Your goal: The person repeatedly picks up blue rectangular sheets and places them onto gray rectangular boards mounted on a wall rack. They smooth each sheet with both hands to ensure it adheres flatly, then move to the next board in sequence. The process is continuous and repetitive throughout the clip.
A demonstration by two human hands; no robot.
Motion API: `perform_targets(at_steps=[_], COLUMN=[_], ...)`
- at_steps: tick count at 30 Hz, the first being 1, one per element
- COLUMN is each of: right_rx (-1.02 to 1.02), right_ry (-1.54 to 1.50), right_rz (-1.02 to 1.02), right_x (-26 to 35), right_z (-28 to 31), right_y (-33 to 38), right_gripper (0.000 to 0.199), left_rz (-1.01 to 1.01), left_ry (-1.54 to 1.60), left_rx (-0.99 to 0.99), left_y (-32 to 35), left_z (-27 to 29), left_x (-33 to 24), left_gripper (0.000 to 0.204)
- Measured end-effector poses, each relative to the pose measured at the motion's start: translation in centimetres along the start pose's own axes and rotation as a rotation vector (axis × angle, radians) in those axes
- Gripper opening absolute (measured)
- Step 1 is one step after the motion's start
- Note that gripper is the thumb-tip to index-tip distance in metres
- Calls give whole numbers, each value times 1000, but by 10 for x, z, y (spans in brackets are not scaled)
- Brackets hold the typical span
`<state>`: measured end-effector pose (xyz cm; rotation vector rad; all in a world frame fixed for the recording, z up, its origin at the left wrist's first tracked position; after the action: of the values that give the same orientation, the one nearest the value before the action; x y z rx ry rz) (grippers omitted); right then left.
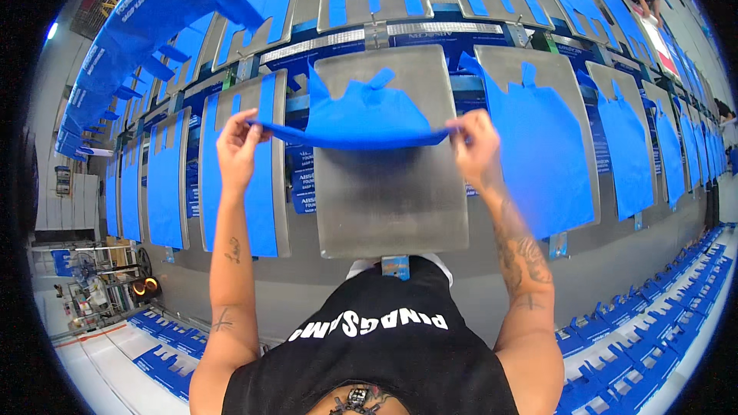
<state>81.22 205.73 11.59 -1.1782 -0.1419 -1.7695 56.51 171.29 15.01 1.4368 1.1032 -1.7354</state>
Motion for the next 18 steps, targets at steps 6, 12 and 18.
perform_targets(at_steps=[6,12,18], right_rx=[-1,-191,-138], right_ry=[-641,-1020,-873], right_rz=[-240,14,9], right_x=[-61,50,55], right_z=[-13,48,63], right_y=[-218,-285,-212], right_gripper=[15,21,24], left_rz=[-137,-576,-436], left_ry=[-246,104,362], left_rx=[-41,-208,-69], left_y=[-190,-219,-133], left_z=[-27,-22,-13], left_x=[-31,-159,-159], left_gripper=[28,23,23])
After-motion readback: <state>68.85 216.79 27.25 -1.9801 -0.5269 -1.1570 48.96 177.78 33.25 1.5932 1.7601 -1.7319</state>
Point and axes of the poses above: each hand's wrist, its own y-axis away from the middle knuckle, its own z-axis out of the back of the hand, x = y × z, the point moved 6 cm from there along -y, towards the middle knuckle, and after that the axes turned 5 degrees about y, right-handed, at the moved point
